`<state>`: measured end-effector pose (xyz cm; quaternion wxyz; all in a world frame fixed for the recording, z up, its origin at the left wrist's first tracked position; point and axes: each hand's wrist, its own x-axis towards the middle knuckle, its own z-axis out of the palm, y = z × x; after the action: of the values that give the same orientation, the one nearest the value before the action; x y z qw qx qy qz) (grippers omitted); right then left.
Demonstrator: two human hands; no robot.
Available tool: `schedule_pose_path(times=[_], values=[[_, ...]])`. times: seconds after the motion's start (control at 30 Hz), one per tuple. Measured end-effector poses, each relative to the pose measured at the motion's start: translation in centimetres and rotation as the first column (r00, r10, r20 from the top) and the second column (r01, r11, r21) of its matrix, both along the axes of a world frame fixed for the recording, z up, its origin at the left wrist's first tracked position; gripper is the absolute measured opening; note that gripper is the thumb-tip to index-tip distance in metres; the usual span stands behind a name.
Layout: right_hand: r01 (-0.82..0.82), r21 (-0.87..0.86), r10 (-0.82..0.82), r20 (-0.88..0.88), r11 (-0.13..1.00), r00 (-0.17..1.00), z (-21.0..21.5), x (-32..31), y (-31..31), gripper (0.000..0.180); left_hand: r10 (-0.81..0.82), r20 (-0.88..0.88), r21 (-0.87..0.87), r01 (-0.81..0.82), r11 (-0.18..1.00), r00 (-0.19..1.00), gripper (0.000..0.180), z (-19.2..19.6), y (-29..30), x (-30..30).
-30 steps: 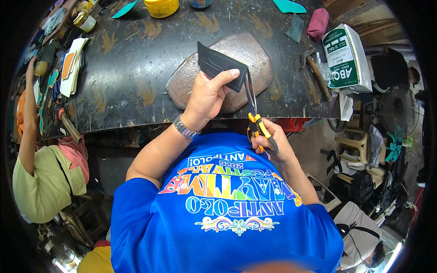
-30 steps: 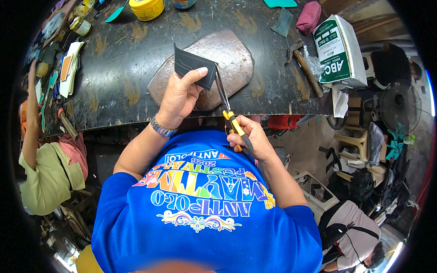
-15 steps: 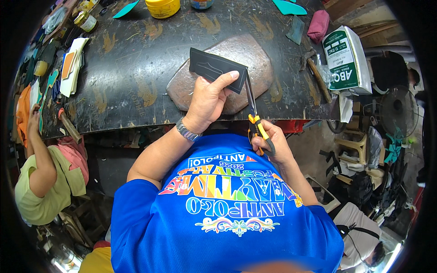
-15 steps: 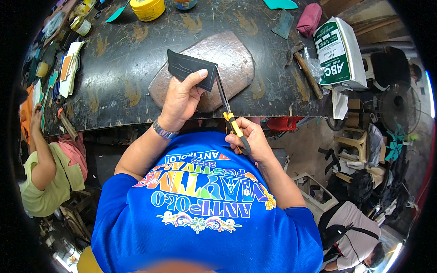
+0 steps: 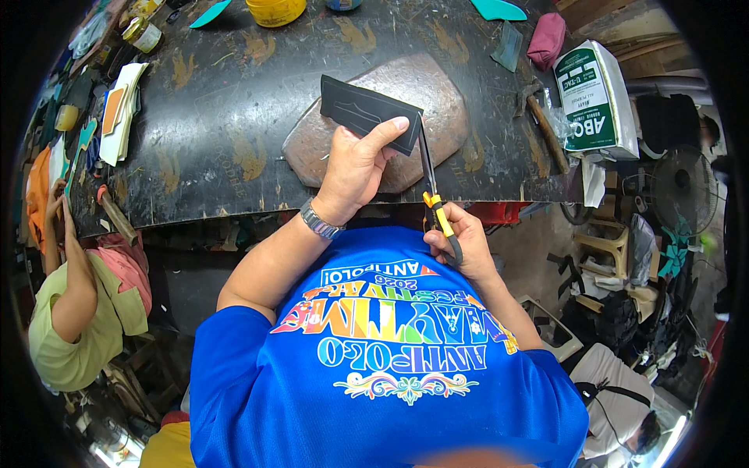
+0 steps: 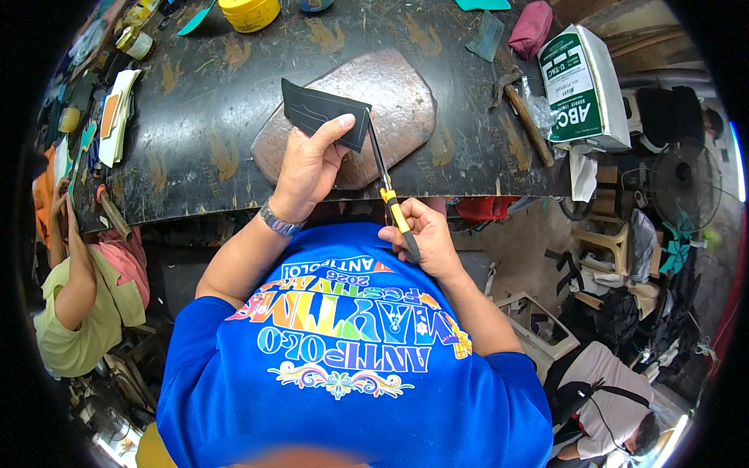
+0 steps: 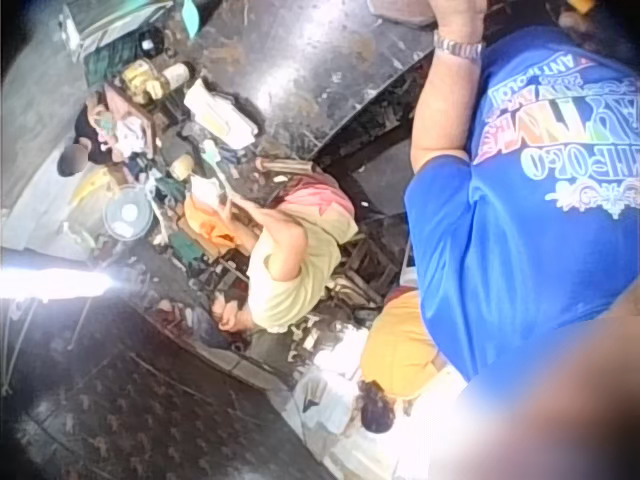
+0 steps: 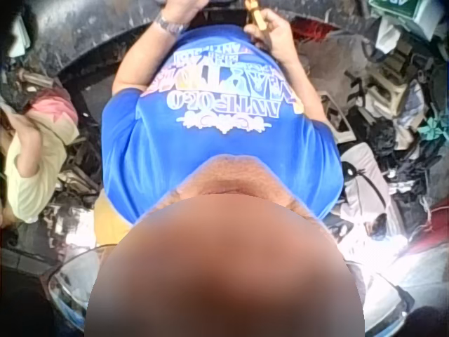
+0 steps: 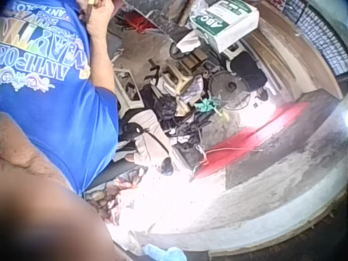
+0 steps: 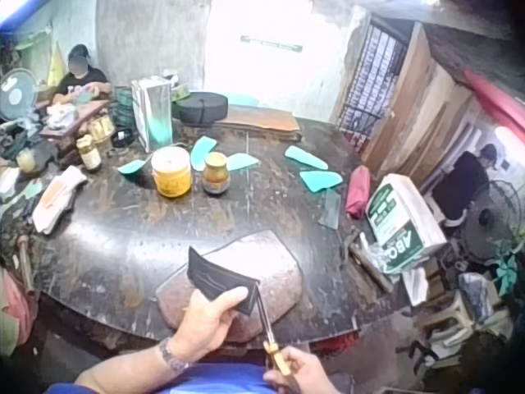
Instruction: The person cuts a black sheet with scissors, applies adhesive to a teal sheet, and assembles the pieces on a workbench. They also apply a dark substance to the black sheet and fold it.
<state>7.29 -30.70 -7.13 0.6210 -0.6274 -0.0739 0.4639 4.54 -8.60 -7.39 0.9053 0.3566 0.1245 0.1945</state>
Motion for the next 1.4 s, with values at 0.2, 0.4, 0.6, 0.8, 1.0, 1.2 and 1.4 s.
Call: schedule_pose_path(times=[0.2, 0.4, 0.6, 0.8, 1.0, 1.2, 1.4], values=[[0.032, 0.012, -0.032, -0.008, 0.999, 0.999, 0.5, 0.8, -1.0, 0.032, 0.068, -0.016, 0.199, -0.064, 0.978, 0.998, 0.03, 0.6, 2.0, -0.1], [0.182, 0.353, -0.262, 0.195, 0.918, 0.945, 1.7, 4.8, -0.1, 0.042, -0.196, -0.139, 0.488, 0.239, 0.839, 0.971, 0.032, 2.3, 2.8, -1.2], [0.183, 0.381, -0.314, 0.316, 0.906, 0.895, 2.1, 9.5, 2.7, 0.042, -0.474, -0.332, 0.583, 0.572, 0.577, 0.816, 0.022, 4.1, 4.2, -2.0], [-0.153, 0.376, 0.036, 0.301, 0.914, 0.953, 1.5, 9.8, 4.5, 0.05, -0.627, -0.352, 0.702, 0.639, 0.314, 0.695, 0.02, 4.8, 6.3, -1.7], [-0.192, 0.323, 0.127, 0.211, 0.927, 0.969, 1.5, 8.9, 5.6, 0.036, -0.396, -0.338, 0.519, 0.52, 0.679, 0.854, 0.032, 3.0, 6.4, -1.3], [0.028, 0.336, -0.078, 0.138, 0.941, 0.987, 1.6, 8.3, 6.4, 0.038, -0.326, -0.112, 0.173, 0.342, 0.924, 0.939, 0.032, 0.7, 6.1, -1.3], [0.094, 0.47, -0.26, 0.301, 0.878, 0.917, 2.2, 9.2, 6.2, 0.034, -0.191, -0.204, 0.489, 0.269, 0.83, 0.96, 0.031, 2.2, 6.2, -1.7]])
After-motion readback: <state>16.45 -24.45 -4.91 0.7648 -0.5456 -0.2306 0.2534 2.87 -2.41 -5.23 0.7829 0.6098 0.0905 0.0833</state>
